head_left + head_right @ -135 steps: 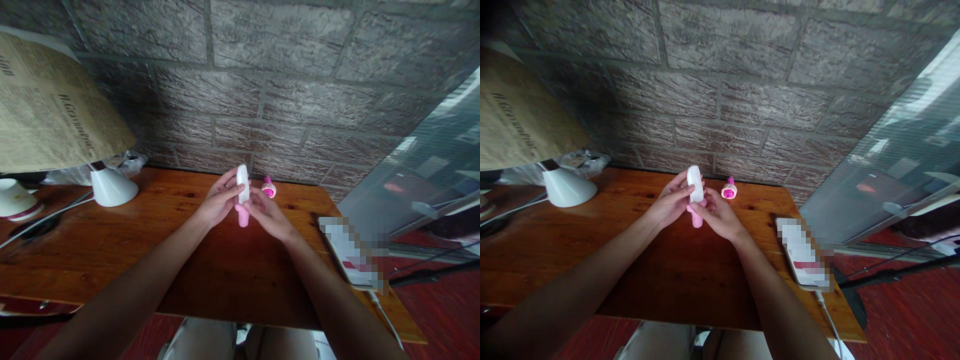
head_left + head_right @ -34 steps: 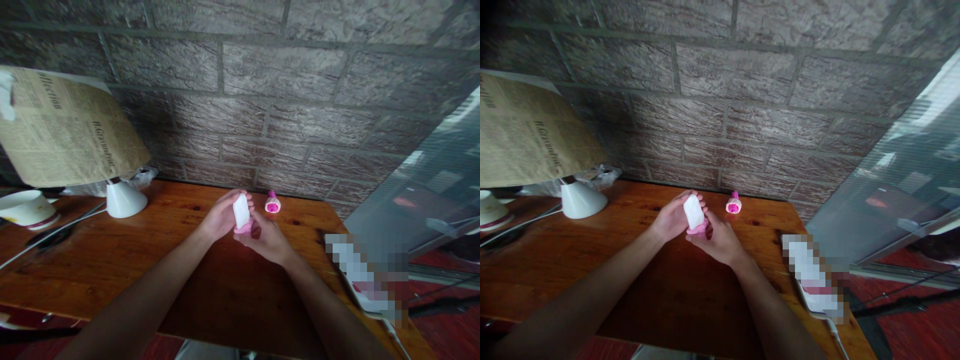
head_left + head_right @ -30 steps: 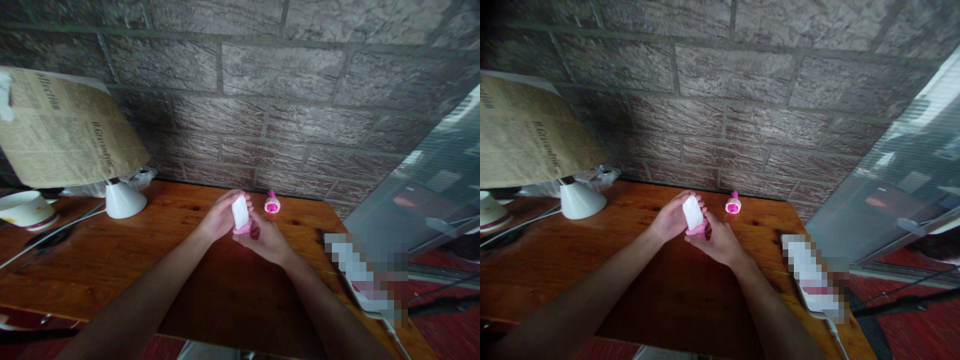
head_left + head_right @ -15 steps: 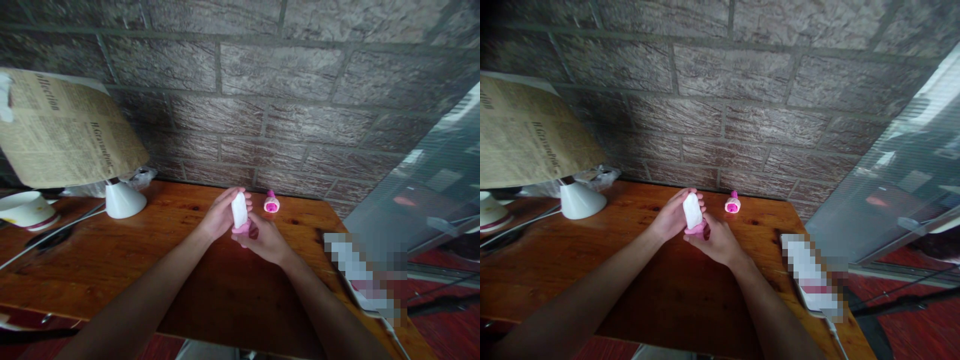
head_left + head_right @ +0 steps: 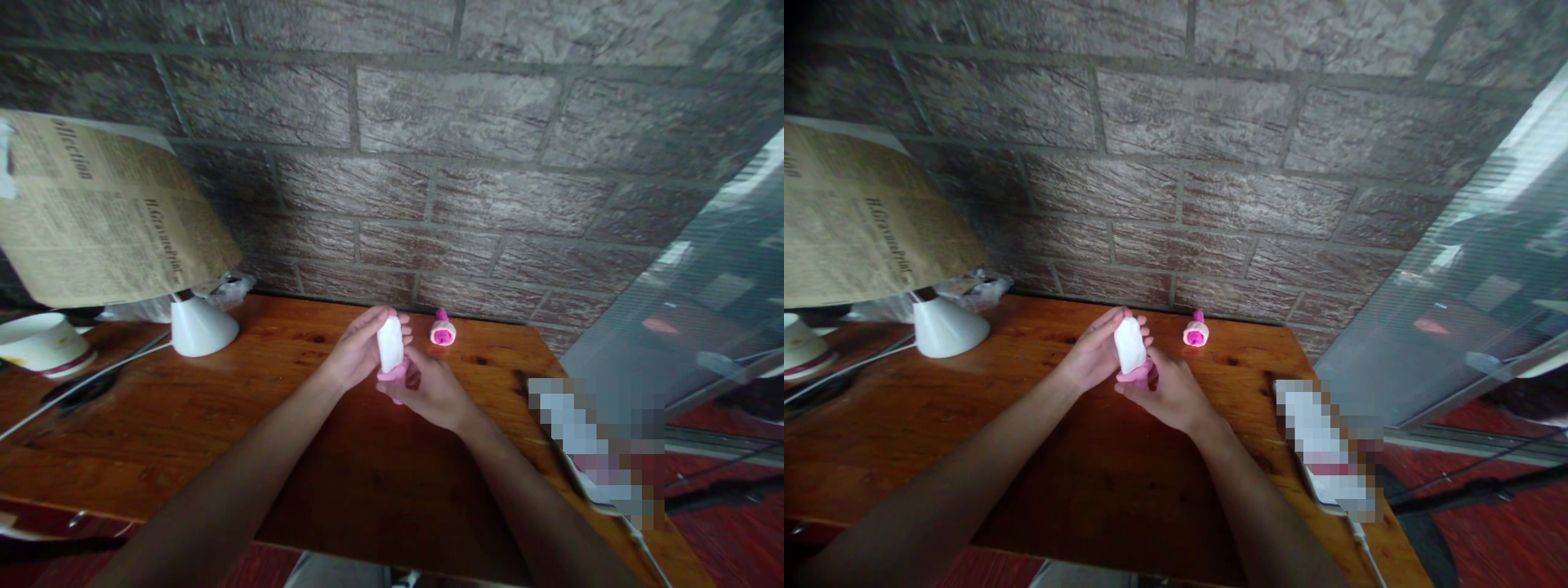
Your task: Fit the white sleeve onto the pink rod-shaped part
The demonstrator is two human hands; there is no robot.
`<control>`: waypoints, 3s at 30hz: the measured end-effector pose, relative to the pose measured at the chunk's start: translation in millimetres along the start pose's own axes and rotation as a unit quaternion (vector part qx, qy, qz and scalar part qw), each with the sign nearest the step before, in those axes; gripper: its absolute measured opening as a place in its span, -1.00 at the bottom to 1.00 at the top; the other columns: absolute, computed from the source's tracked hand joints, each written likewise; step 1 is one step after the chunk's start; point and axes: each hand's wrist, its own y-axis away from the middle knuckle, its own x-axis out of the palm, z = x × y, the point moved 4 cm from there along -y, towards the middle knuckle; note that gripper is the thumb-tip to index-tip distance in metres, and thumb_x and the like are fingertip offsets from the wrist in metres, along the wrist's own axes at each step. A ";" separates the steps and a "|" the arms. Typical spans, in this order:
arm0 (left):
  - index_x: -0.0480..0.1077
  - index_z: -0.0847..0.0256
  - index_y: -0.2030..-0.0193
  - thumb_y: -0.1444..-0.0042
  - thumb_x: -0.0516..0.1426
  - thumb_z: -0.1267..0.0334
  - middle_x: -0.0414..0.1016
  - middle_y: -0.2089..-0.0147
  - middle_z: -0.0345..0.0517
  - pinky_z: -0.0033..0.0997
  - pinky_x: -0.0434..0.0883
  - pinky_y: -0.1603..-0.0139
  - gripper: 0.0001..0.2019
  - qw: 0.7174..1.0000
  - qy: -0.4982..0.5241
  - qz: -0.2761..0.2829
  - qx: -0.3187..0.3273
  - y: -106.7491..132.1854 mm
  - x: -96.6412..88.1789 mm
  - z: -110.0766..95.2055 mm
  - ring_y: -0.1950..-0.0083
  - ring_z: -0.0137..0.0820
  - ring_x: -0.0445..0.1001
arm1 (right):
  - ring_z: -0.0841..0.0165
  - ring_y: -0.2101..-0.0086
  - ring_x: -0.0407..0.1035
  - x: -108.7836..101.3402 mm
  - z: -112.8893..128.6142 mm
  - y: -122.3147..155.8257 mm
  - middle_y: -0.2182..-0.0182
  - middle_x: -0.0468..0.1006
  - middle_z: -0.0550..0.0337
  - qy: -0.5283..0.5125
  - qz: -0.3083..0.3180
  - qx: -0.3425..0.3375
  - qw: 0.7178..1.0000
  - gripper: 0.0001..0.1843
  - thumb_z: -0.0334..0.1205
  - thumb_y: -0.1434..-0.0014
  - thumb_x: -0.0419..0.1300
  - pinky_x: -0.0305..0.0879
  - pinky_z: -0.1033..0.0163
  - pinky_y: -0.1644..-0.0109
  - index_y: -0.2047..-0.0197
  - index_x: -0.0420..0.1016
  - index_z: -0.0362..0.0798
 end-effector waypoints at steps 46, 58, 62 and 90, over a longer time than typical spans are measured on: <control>0.40 0.21 0.35 0.02 0.29 0.30 0.58 0.28 -0.14 -0.28 0.48 0.08 -0.85 0.999 -0.013 -0.026 0.014 -0.7 -0.1 1.0 0.29 -0.38 0.56 | 0.37 0.43 0.44 -3.1 7.9 -0.1 0.40 0.58 0.20 -0.004 0.001 -0.004 1.000 -0.67 -0.05 -0.07 0.34 0.34 0.28 0.32 0.17 0.44 -0.05; 0.47 0.25 0.24 0.02 0.26 0.34 0.59 0.37 -0.13 -0.28 0.48 0.06 -0.82 0.996 -0.025 -0.075 0.033 -2.6 -5.5 -3.1 0.32 -0.37 0.57 | 0.38 0.42 0.43 -1.5 8.0 0.5 0.37 0.58 0.21 0.001 0.008 -0.010 1.000 -0.66 0.00 -0.08 0.33 0.32 0.30 0.32 0.18 0.43 -0.04; 0.49 0.26 0.20 -0.04 0.19 0.23 0.60 0.34 -0.10 -0.26 0.47 0.04 -0.79 0.998 -0.015 -0.056 0.008 -2.0 -2.7 -1.0 0.30 -0.34 0.57 | 0.38 0.43 0.43 -1.3 5.6 0.3 0.37 0.57 0.21 -0.005 0.003 -0.006 1.000 -0.65 0.00 -0.08 0.33 0.33 0.29 0.32 0.17 0.42 -0.03; 0.52 0.24 0.13 -0.16 0.21 0.20 0.59 0.10 -0.03 -0.30 0.42 -0.07 -0.80 0.998 0.037 -0.049 0.007 -5.4 -7.9 -0.3 0.09 -0.34 0.56 | 0.42 0.47 0.40 -1.2 6.6 -1.6 0.42 0.54 0.22 -0.112 -0.024 0.056 0.992 -0.69 -0.01 -0.08 0.33 0.29 0.34 0.42 0.22 0.47 -0.05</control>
